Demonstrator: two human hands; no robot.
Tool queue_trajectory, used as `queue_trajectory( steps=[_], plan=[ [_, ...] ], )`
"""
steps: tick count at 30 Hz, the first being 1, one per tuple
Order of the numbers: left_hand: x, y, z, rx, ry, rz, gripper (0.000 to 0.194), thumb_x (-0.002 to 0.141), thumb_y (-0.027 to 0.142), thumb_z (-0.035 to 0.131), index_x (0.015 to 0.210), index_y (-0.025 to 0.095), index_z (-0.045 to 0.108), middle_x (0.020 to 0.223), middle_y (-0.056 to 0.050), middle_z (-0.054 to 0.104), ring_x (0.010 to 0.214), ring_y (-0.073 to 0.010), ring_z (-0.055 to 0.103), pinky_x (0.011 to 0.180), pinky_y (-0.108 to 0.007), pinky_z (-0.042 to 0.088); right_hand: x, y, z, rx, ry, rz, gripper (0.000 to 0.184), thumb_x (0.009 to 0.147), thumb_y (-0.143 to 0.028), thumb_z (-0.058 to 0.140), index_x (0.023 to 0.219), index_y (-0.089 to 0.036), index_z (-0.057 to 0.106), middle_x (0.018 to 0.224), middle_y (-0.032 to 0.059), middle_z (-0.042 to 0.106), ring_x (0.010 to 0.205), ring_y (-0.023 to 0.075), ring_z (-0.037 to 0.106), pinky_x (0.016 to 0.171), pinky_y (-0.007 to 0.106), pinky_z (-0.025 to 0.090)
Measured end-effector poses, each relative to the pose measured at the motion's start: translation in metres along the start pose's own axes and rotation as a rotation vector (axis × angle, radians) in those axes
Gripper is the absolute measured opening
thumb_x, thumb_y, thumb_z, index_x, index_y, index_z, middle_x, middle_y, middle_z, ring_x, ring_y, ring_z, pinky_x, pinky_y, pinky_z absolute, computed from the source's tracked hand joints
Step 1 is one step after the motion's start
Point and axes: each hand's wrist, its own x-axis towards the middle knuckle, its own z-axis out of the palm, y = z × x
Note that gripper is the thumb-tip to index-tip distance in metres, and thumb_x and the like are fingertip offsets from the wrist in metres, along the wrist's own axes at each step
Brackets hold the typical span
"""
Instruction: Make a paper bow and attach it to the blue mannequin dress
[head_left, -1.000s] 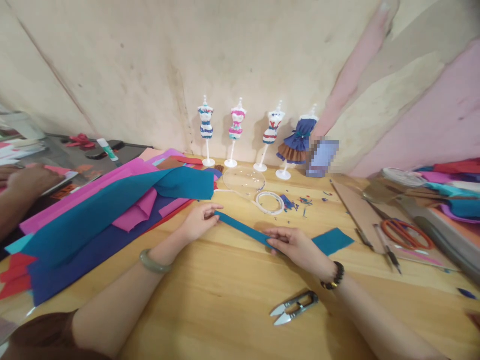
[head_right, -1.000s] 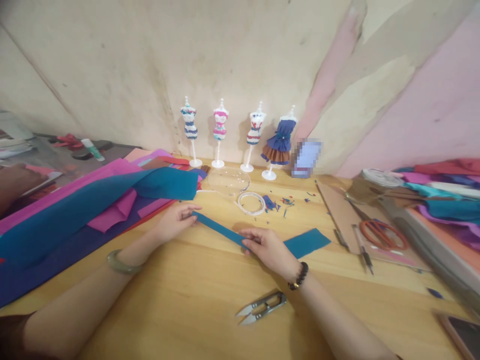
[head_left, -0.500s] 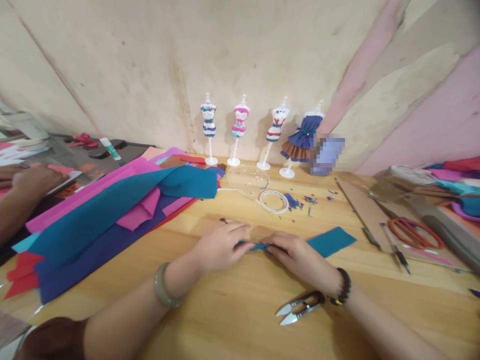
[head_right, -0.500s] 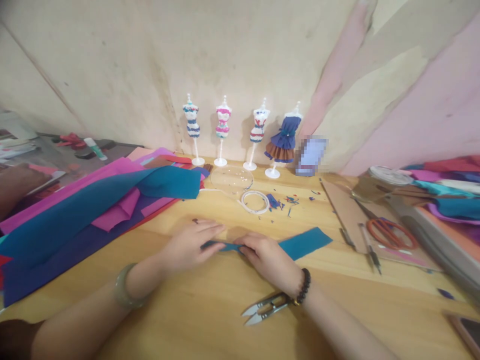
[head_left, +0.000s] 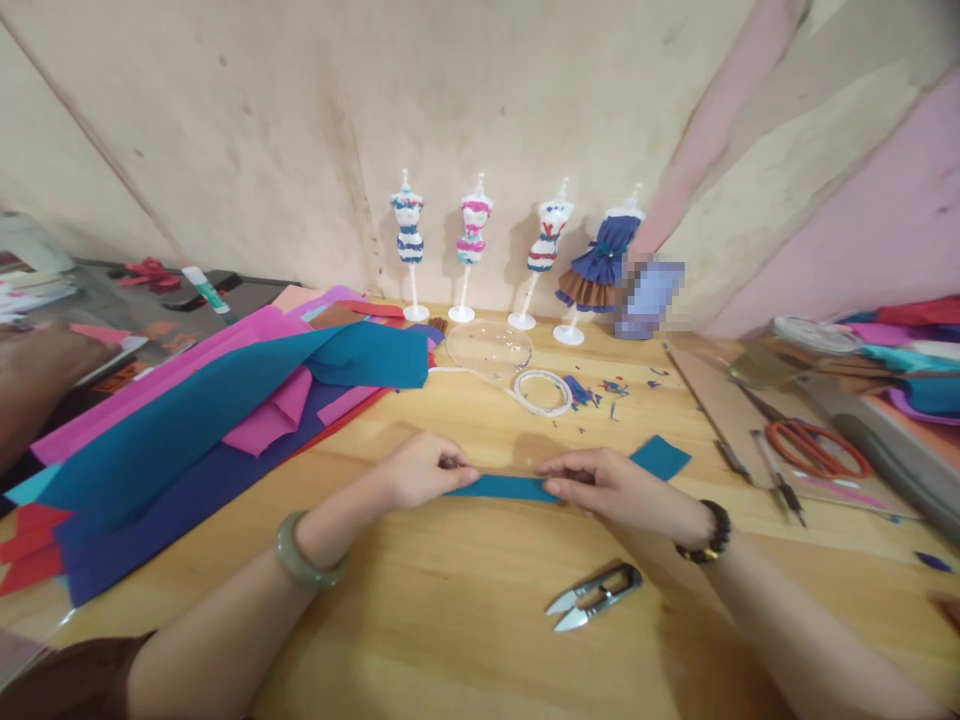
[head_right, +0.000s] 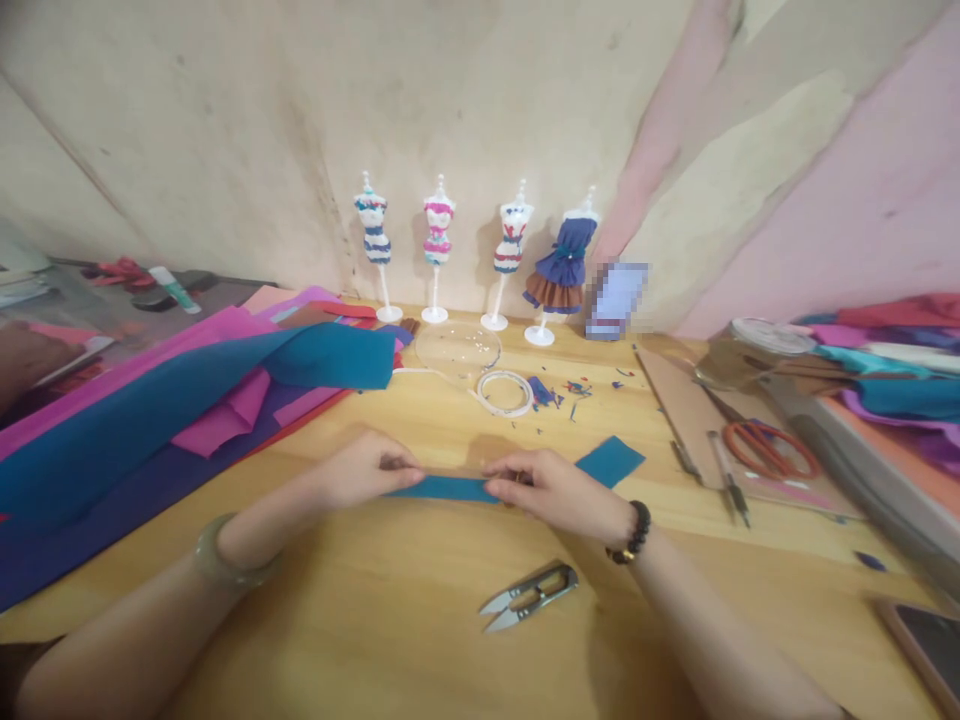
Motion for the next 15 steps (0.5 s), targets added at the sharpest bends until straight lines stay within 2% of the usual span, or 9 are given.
queue_trajectory(
  steps=[4,6,8,10,12,15],
  plan=[
    [0.001,0.001,-0.008,0.082,-0.037,0.027,0.040,0.082,0.041,0.053,0.052,0.016,0.057,0.047,0.005,0.043,0.046,-0.0091,0.036,0.046,-0.023,0.023,0.000,0.009,-0.008,0.108,-0.032,-0.044,0.050,0.074,-0.051,0.072,0.115,-0.022,0.068,0.104,0.0057,0.072,0.089,0.0214,0.066,0.077,0.032,0.053],
    [0.000,0.001,-0.008,0.140,-0.026,0.044,0.040,0.083,0.038,0.052,0.049,0.016,0.054,0.045,0.005,0.040,0.045,-0.0089,0.033,0.046,-0.024,0.021,0.001,0.014,-0.009,0.096,-0.023,-0.050,0.041,0.073,-0.047,0.073,0.105,-0.021,0.070,0.093,0.0040,0.072,0.082,0.0199,0.065,0.072,0.031,0.052],
    [0.000,0.001,-0.007,0.215,0.026,0.051,0.035,0.083,0.035,0.053,0.054,0.017,0.060,0.049,0.004,0.049,0.047,-0.0104,0.041,0.048,-0.024,0.025,0.003,0.017,-0.010,0.022,0.003,-0.031,0.025,0.076,-0.043,0.070,0.086,-0.020,0.070,0.074,0.0004,0.067,0.067,0.0157,0.059,0.061,0.027,0.049],
    [-0.001,0.000,-0.005,0.285,0.092,0.068,0.028,0.084,0.033,0.054,0.065,0.018,0.068,0.060,0.000,0.064,0.056,-0.0141,0.053,0.054,-0.024,0.031,0.004,0.020,-0.009,-0.039,0.019,-0.022,0.020,0.078,-0.039,0.067,0.076,-0.019,0.066,0.066,-0.0017,0.062,0.060,0.0132,0.054,0.057,0.025,0.045],
    [-0.002,0.000,-0.003,0.335,0.141,0.085,0.024,0.084,0.032,0.055,0.075,0.020,0.073,0.073,-0.003,0.072,0.066,-0.0182,0.061,0.059,-0.025,0.036,0.004,0.022,-0.008,-0.043,0.016,-0.027,0.019,0.077,-0.038,0.069,0.081,-0.020,0.065,0.066,-0.0024,0.061,0.060,0.0130,0.053,0.056,0.025,0.044],
    [-0.002,0.001,-0.002,0.405,0.170,0.094,0.022,0.085,0.030,0.055,0.081,0.021,0.075,0.083,-0.005,0.075,0.076,-0.0212,0.065,0.066,-0.027,0.041,0.003,0.020,-0.005,-0.078,0.021,-0.049,0.021,0.075,-0.033,0.070,0.092,-0.021,0.066,0.072,-0.0016,0.063,0.063,0.0143,0.056,0.057,0.025,0.046]
  ],
)
